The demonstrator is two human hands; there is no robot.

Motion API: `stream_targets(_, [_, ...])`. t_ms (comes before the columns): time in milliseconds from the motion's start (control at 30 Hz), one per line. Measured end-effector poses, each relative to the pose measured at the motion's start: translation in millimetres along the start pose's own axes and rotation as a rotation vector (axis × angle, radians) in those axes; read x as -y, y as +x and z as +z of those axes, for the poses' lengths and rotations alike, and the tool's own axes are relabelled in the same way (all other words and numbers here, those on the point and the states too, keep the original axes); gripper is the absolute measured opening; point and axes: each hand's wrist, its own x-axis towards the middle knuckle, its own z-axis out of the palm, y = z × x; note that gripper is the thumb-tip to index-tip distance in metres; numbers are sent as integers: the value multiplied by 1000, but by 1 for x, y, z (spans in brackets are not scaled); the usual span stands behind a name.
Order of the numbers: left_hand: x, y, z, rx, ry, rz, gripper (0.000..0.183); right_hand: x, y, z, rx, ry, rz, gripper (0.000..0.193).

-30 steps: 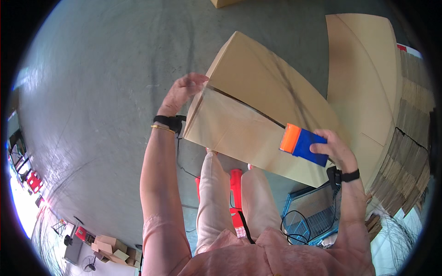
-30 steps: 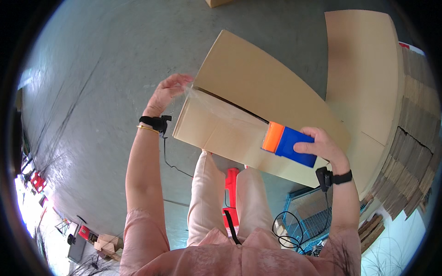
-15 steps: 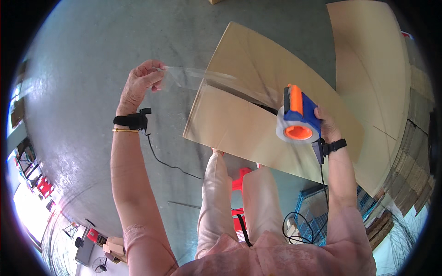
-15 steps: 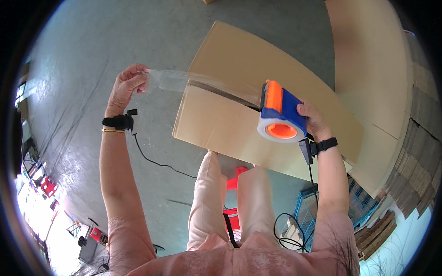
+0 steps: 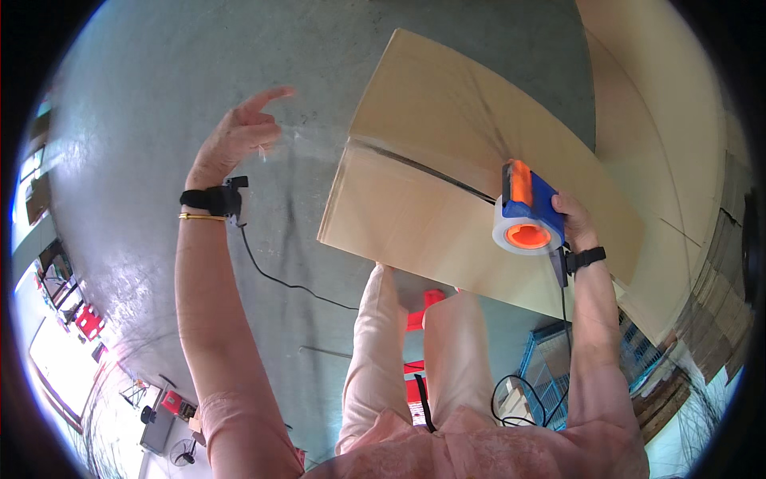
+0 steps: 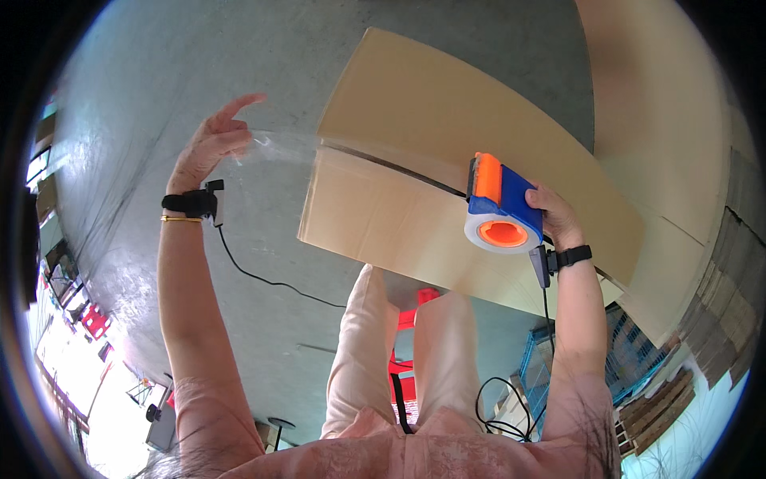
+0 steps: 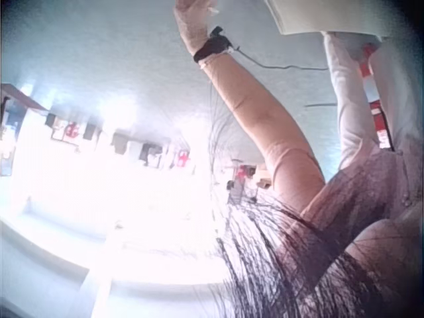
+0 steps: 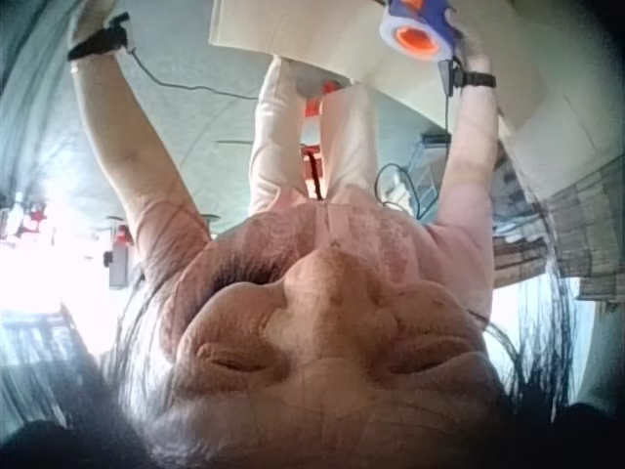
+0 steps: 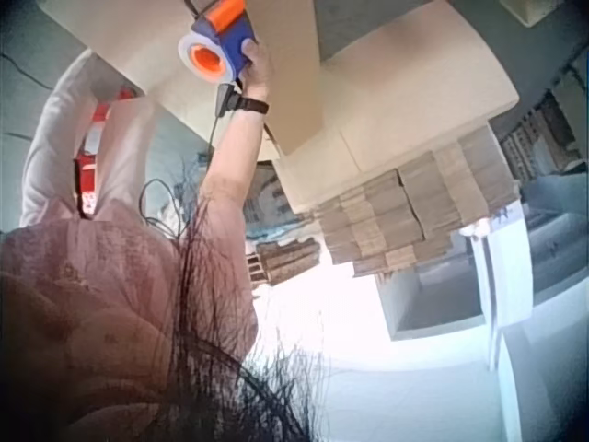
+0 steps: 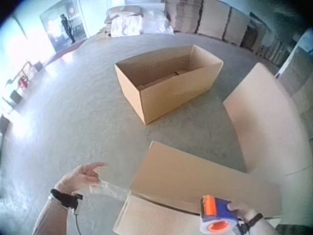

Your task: The recorder picks up a flat cardboard sheet, unfolds it into a box shape, and uses a tape dispenser to seal the bottom flaps.

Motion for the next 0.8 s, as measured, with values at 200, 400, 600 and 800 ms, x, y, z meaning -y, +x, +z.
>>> stream_targets(200, [-13,7,6,-75,321,-85,41,-48,35,-31,89,68,216,68])
stream_targets(400, [7,15,4,-75,589,-238,27,-61,38,-8,-26,117,180,59])
stream_targets(600, [56,20,28,-214,110,-183,20,-64,42,-34,72,50,178,66])
stream_targets(800, [92,28,42,-230,-105,-119,14,-63,40,-22,75,42,172,70])
